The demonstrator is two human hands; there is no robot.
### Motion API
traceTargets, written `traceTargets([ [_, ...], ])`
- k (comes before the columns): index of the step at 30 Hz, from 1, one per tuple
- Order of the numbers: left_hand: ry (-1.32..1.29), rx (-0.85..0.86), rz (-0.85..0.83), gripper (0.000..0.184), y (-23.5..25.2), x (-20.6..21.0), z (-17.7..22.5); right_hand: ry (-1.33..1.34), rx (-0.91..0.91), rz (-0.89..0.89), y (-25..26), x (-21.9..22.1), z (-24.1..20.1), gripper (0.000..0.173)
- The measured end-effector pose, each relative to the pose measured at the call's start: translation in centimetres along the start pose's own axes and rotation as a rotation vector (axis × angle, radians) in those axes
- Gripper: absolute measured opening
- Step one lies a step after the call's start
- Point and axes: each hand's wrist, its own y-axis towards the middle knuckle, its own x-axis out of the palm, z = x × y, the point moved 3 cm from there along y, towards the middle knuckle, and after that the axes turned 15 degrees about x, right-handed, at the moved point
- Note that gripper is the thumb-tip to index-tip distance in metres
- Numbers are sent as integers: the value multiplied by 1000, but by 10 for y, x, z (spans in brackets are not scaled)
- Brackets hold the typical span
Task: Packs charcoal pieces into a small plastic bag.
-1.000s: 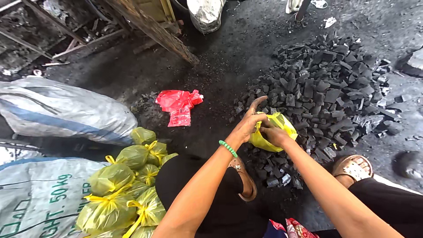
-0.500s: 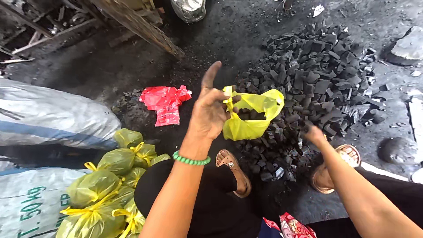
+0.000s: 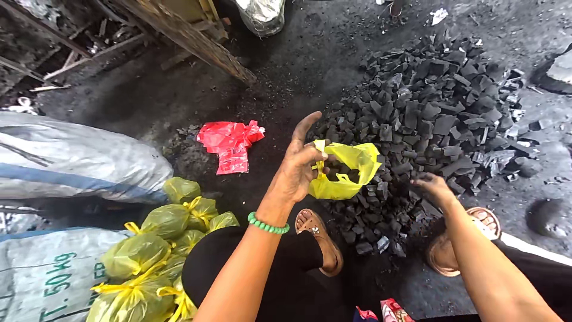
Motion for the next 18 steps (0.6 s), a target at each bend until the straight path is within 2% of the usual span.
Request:
traceTargets([
  [3,-14,-21,-24,74,-3,8,-7,409,-223,-201,-48,6,-66,27],
  [5,26,-39,-42,74,-4,14,-19,468,-386,-366,-85,20,-106,27],
  [7,60,-83,-83,76,-3,18,-33,185,-565,-397,-109,43,-128,29],
  [9,89,-128,-114,76,-2,22,-43,-406,-696,-264,-112,68,-135,33],
  [11,90,-145,-131,77,-2,25,-46,-931,-633,-123,-107,84,-129,42],
  [12,93,-150,-138,76,-1,25,-45,-1099,-564,-68,-107,84,-127,41],
  [14,191,-142,-175,71,3,24,-43,-1272,-502,21,-120,72,-133,35],
  [15,331,-130,-231,68,5,22,-42,-1310,-547,52,-129,64,-138,43],
  [17,802,-123,-406,63,9,17,-41,-1383,-706,86,-149,50,-142,59],
  [18,1044,-172,-486,66,9,16,-43,-1387,-831,95,-156,46,-139,55],
])
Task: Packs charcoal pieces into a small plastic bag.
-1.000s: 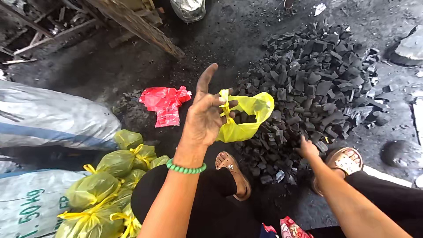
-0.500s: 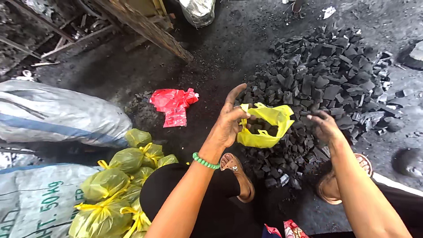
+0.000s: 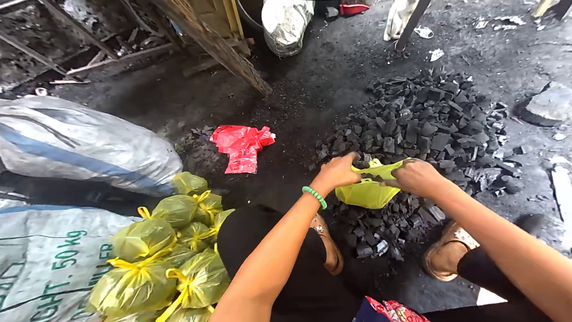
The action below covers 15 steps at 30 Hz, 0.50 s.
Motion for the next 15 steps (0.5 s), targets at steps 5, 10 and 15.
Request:
traceTargets([
  [5,466,-267,-253,38,-6,7,4,-105,-188,119,-39,-7,-22,24],
  [10,152,-39,-242,23,4,-10,19,27,-281,158,-65,-60,-63,18],
  [15,-912,60,-42,30,-2,-8,43,545,-177,388,-60,-107,-47,20],
])
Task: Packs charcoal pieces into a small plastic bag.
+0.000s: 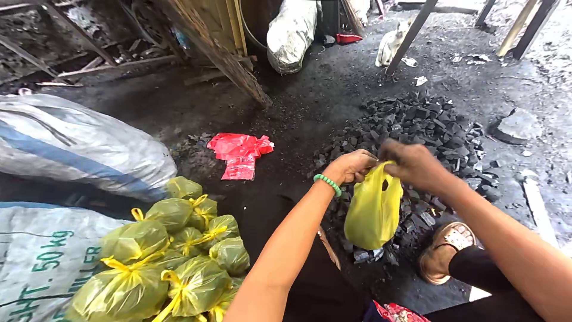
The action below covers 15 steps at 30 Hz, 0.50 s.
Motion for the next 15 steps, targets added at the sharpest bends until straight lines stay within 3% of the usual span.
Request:
traceTargets([
  [4,-132,10,-54,16,-15,2,4,-202,159,178,11,-42,22,27],
  [6,-75,47,-98,26,-21,15,4,-288,237,239,12,-52,37,42],
  [7,-4,95,-115,19,-24,20,4,-269,283,258,11,-52,44,48],
  [10,136,214,-51,33,-23,31,2,25,408,246,5,-38,54,42],
  [12,107,309,51,28,-17,32,-2,327,486,221,-3,-14,56,29],
  [15,26,367,12,21,-15,28,-6,817,608,204,-19,21,57,32],
])
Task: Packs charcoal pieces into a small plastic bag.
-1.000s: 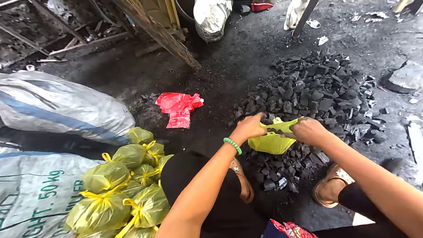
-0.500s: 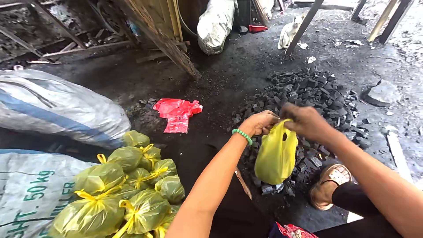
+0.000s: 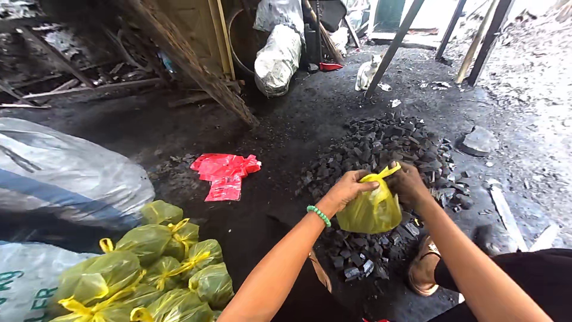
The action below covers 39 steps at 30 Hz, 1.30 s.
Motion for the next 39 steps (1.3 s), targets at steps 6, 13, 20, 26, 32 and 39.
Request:
traceTargets([
  [6,267,23,-214,20,-9,3,7,225,151,-270,-8,-4,33,40],
  [13,1293,785,-123,31,-26,23,-2,162,370,-237,-5,13,36,61],
  [20,1090,190,-253,28,-24,26,12,85,63,-646,5,-5,43,52],
  [26,198,-243,-94,26,-26,17,-15,-458,-150,-316,-23,8,24,33],
  [32,-380,-213,203,23,-26,29,-7,-409,-647,381,-53,35,39,34],
  [39,-380,-191,228,23,-31,30,-2,-33,-465,131,-50,11,47,40],
])
